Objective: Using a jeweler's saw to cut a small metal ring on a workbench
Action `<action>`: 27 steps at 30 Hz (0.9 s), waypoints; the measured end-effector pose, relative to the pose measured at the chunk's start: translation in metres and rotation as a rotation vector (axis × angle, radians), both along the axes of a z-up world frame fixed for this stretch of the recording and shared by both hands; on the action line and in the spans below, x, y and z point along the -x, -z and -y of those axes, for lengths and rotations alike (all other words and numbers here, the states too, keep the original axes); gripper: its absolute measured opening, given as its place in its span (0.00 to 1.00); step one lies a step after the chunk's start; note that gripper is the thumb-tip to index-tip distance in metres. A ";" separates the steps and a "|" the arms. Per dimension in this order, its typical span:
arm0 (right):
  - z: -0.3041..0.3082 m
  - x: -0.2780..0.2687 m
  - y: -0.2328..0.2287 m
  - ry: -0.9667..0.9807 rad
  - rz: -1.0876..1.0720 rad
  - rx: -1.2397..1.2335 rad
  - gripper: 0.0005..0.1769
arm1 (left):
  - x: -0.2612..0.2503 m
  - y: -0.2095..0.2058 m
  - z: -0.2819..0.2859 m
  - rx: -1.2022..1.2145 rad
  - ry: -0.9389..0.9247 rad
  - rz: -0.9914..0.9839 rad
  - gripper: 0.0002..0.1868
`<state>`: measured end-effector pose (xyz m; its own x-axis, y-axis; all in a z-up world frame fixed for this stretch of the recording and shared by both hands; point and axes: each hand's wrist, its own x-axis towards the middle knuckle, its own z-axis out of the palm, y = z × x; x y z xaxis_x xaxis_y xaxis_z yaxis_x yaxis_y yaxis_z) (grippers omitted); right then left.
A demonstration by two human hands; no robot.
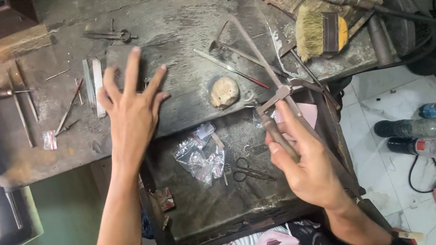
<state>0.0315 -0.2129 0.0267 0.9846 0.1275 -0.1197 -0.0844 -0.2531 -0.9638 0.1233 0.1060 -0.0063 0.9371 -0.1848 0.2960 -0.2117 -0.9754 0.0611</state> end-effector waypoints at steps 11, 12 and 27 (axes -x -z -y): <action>-0.016 -0.014 0.053 -0.121 0.154 -0.280 0.40 | 0.003 0.008 0.006 0.138 -0.258 0.047 0.16; -0.018 -0.018 0.053 -0.122 0.152 -0.280 0.40 | -0.002 0.007 0.015 0.139 -0.258 0.044 0.16; -0.029 -0.045 0.041 -0.137 0.169 -0.334 0.41 | -0.052 0.018 0.086 1.233 0.449 -0.344 0.12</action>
<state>0.0764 -0.1836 -0.0140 0.9580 0.2638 0.1127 0.0950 0.0789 -0.9923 0.1756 0.0203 -0.0240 0.9262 -0.2783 0.2543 -0.2912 -0.0996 0.9515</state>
